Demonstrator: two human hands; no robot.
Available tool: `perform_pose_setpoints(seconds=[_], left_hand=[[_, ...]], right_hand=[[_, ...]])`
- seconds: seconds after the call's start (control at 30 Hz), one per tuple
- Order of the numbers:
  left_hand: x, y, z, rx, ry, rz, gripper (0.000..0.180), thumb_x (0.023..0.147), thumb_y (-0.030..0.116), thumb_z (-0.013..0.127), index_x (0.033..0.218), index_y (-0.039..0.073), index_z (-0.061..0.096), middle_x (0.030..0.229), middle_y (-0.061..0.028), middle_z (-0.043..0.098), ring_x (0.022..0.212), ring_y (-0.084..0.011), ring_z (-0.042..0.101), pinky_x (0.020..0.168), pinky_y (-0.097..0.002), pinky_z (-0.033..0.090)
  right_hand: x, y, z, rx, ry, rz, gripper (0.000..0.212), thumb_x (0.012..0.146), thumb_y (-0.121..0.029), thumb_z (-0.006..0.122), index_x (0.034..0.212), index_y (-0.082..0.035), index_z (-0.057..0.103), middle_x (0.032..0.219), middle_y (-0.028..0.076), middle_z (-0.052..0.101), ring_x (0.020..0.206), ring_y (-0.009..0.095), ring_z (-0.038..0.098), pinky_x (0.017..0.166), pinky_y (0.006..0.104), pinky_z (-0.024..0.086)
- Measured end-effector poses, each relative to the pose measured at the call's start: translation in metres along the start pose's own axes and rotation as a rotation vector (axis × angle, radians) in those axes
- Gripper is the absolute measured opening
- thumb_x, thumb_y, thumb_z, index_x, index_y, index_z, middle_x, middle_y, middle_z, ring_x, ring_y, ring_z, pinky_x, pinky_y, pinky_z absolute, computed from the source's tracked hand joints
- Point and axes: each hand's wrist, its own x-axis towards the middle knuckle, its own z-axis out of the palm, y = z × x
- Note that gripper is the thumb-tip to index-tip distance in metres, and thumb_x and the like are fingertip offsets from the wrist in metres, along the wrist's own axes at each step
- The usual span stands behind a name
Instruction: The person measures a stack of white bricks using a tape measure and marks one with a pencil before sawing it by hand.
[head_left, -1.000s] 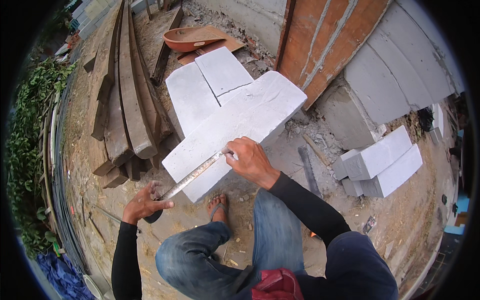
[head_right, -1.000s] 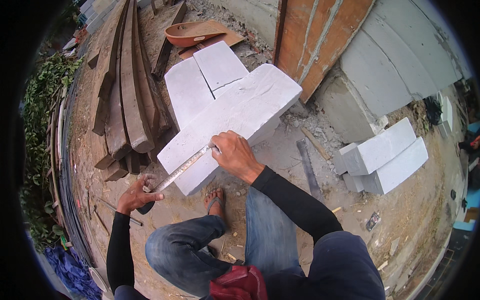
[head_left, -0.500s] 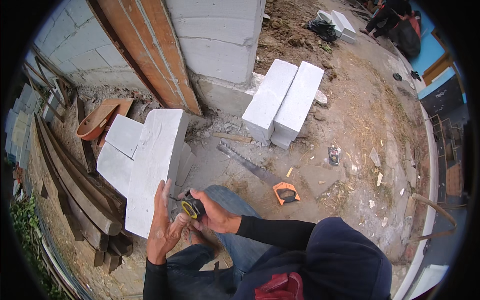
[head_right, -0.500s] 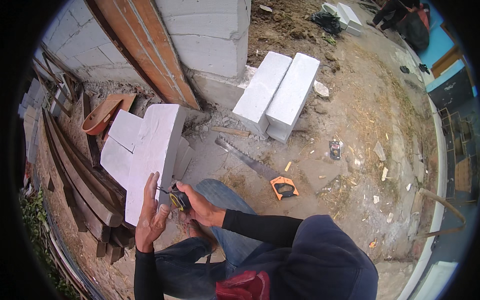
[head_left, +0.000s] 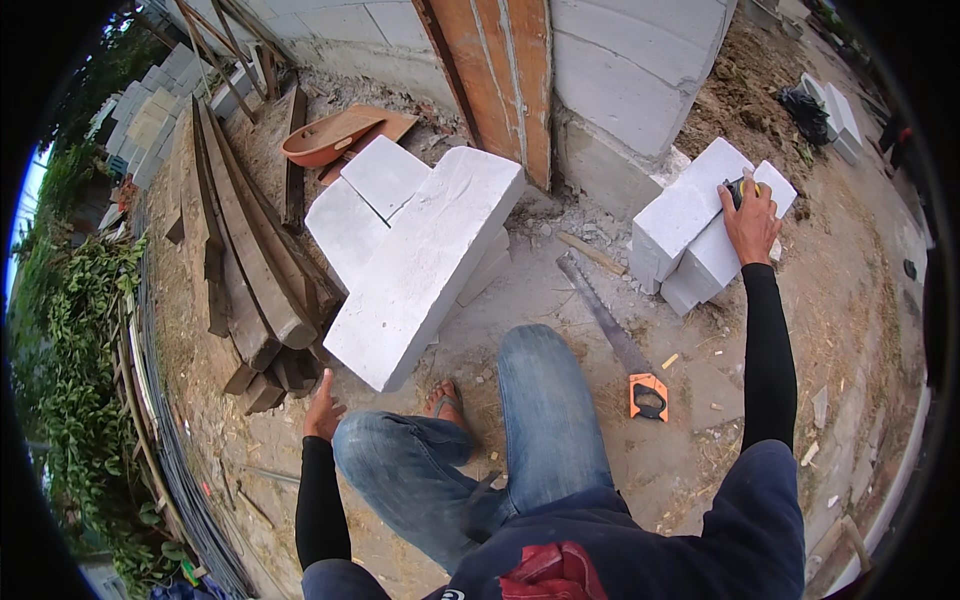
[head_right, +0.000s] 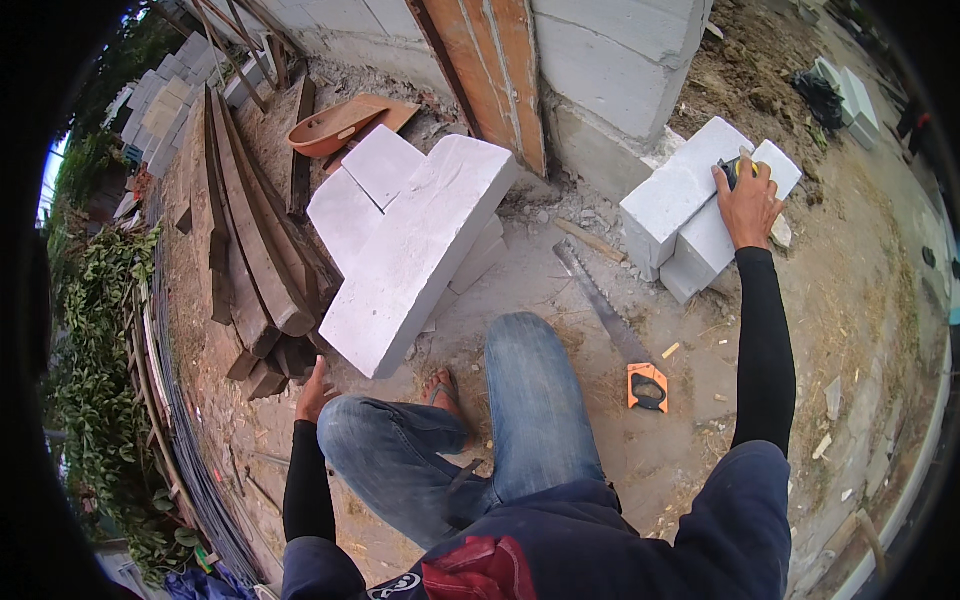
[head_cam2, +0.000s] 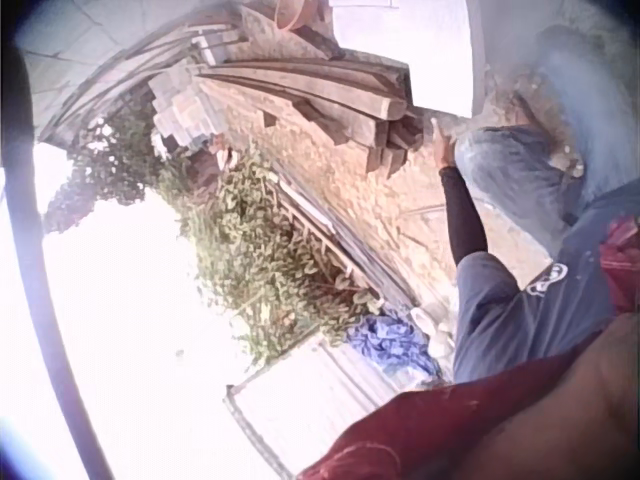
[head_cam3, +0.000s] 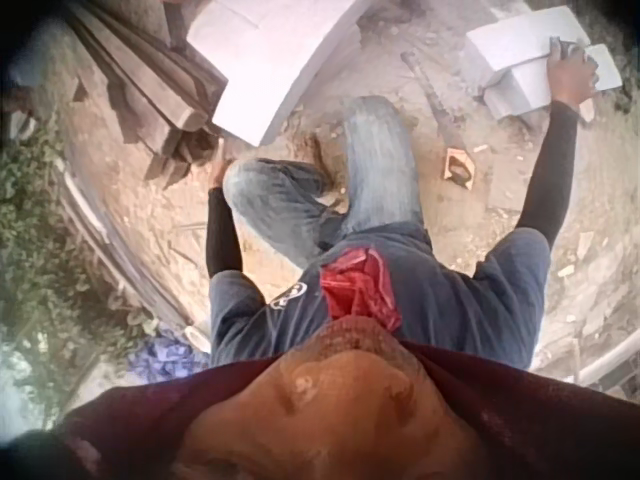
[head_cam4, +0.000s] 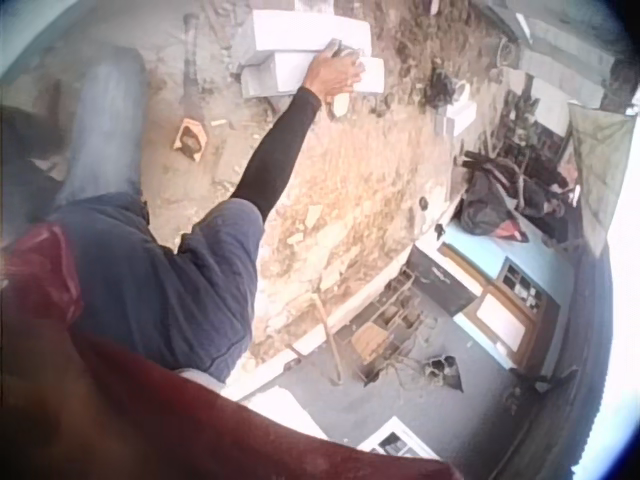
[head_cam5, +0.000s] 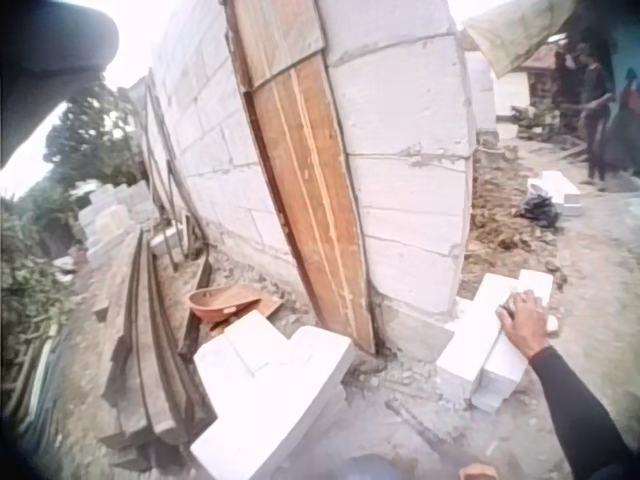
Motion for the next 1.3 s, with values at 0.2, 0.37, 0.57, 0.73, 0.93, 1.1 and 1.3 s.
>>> perform_pose_setpoints(seconds=[0.2, 0.37, 0.57, 0.73, 0.93, 1.1, 1.3], left_hand=[[0.016, -0.057, 0.055, -0.246, -0.141, -0.14, 0.104, 0.08, 0.077, 0.054, 0.156, 0.021, 0.01, 0.153, -0.0202, 0.023, 0.137, -0.0403, 0.033, 0.105, -0.0541, 0.036], [0.034, -0.073, 0.093, -0.528, 0.015, 0.002, 0.099, 0.079, 0.068, 0.066, 0.15, 0.017, 0.021, 0.148, -0.015, 0.034, 0.13, -0.0346, 0.04, 0.106, -0.0536, 0.033], [0.064, -0.07, 0.092, -0.701, 0.122, 0.106, 0.09, 0.078, 0.061, 0.073, 0.144, 0.011, 0.036, 0.145, -0.0079, 0.041, 0.132, -0.0262, 0.038, 0.109, -0.0425, 0.028], [0.086, -0.039, 0.067, -0.772, 0.211, 0.215, 0.084, 0.075, 0.057, 0.077, 0.137, 0.008, 0.046, 0.137, -0.0087, 0.049, 0.123, -0.0237, 0.045, 0.101, -0.0383, 0.032], [0.119, -0.017, 0.066, -0.784, 0.216, 0.226, 0.066, 0.075, 0.05, 0.08, 0.125, 0.012, 0.056, 0.117, -0.0001, 0.059, 0.104, -0.0148, 0.054, 0.084, -0.0333, 0.039], [0.109, -0.026, 0.033, -0.602, 0.335, 0.136, 0.085, 0.074, 0.06, 0.076, 0.136, 0.01, 0.048, 0.139, -0.0044, 0.046, 0.12, -0.0245, 0.046, 0.096, -0.0418, 0.038], [0.033, 0.026, 0.023, -0.147, 0.217, -0.051, 0.122, 0.071, 0.068, 0.071, 0.149, -0.008, 0.016, 0.156, -0.0247, 0.017, 0.138, -0.0526, 0.024, 0.102, -0.0673, 0.029]], right_hand=[[-0.029, -0.017, -0.036, 0.091, 0.284, -0.058, 0.072, 0.088, -0.052, 0.062, 0.145, -0.014, 0.041, 0.137, 0.022, 0.044, 0.125, 0.042, 0.045, 0.101, 0.0564, 0.035], [-0.13, -0.033, -0.058, 0.307, 0.135, -0.231, 0.065, 0.088, -0.034, 0.068, 0.141, -0.007, 0.042, 0.135, 0.022, 0.043, 0.123, 0.039, 0.044, 0.102, 0.0522, 0.036], [-0.323, 0.001, 0.04, 0.677, -0.724, 0.001, 0.044, 0.086, -0.023, 0.067, 0.117, 0.004, 0.053, 0.112, 0.023, 0.056, 0.11, 0.041, 0.052, 0.094, 0.0452, 0.042], [-0.419, 0.038, 0.085, 0.221, -0.787, -0.36, 0.049, 0.073, -0.025, 0.077, 0.112, -0.006, 0.055, 0.106, 0.017, 0.057, 0.103, 0.035, 0.057, 0.087, 0.0488, 0.044], [-0.438, 0.079, 0.151, -0.036, -0.701, -0.573, 0.05, 0.071, -0.025, 0.078, 0.112, -0.01, 0.054, 0.102, 0.011, 0.061, 0.099, 0.033, 0.059, 0.081, 0.0481, 0.044], [-0.398, 0.05, 0.084, 0.411, -0.867, -0.435, 0.031, 0.079, -0.023, 0.072, 0.098, -0.006, 0.054, 0.087, 0.016, 0.061, 0.088, 0.036, 0.061, 0.073, 0.0477, 0.043], [-0.336, 0.013, -0.051, 0.803, -0.721, -0.026, 0.023, 0.087, -0.018, 0.065, 0.082, -0.002, 0.048, 0.066, 0.016, 0.052, 0.059, 0.034, 0.052, 0.056, 0.0411, 0.04]])
